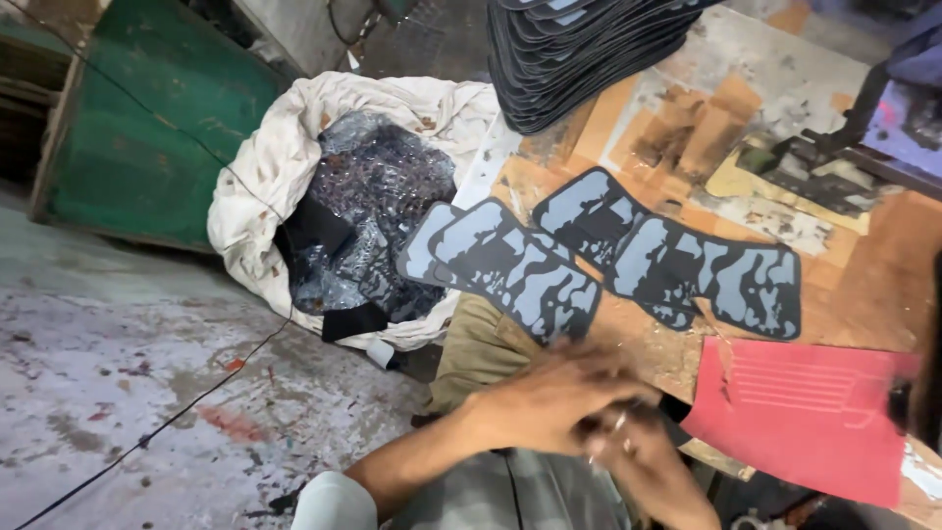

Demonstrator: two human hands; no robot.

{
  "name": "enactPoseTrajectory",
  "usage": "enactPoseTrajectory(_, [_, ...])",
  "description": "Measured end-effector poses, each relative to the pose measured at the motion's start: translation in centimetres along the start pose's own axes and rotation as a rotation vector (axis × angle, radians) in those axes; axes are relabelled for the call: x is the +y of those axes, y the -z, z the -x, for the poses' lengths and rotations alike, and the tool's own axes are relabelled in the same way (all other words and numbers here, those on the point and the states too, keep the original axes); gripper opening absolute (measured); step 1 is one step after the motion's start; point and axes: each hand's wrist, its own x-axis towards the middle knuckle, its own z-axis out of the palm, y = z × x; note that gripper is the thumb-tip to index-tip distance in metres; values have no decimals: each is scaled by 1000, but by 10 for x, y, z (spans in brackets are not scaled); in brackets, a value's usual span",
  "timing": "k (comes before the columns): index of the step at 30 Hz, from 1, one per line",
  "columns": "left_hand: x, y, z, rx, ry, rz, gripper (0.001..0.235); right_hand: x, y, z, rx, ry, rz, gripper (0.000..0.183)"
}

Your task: Apply adhesive tape and organize camouflage-patterned cutout parts at a workbench.

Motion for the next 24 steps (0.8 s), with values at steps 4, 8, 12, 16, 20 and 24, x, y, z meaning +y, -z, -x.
enactPoseTrajectory(4, [-2,33,4,-362,-77,221,62,-23,10,14,-312,-174,240,40])
enactPoseTrajectory(8, [12,101,-3,-334,-169,313,77,55,55,67,-37,-256,-342,41])
enactPoseTrajectory(12, [5,93,1,-90,232,467,62,41,56,83,804,58,-128,33])
enactPoseTrajectory(16, [25,8,-32,-58,251,751,84,78,21,40,894,125,251,50])
enactPoseTrajectory(20, [44,-40,-55,47,217,952,79,11,-22,3,794,270,376,49])
enactPoseTrajectory(24, [48,-55,-59,183,161,1022,68,-48,-25,-16,823,505,215,53])
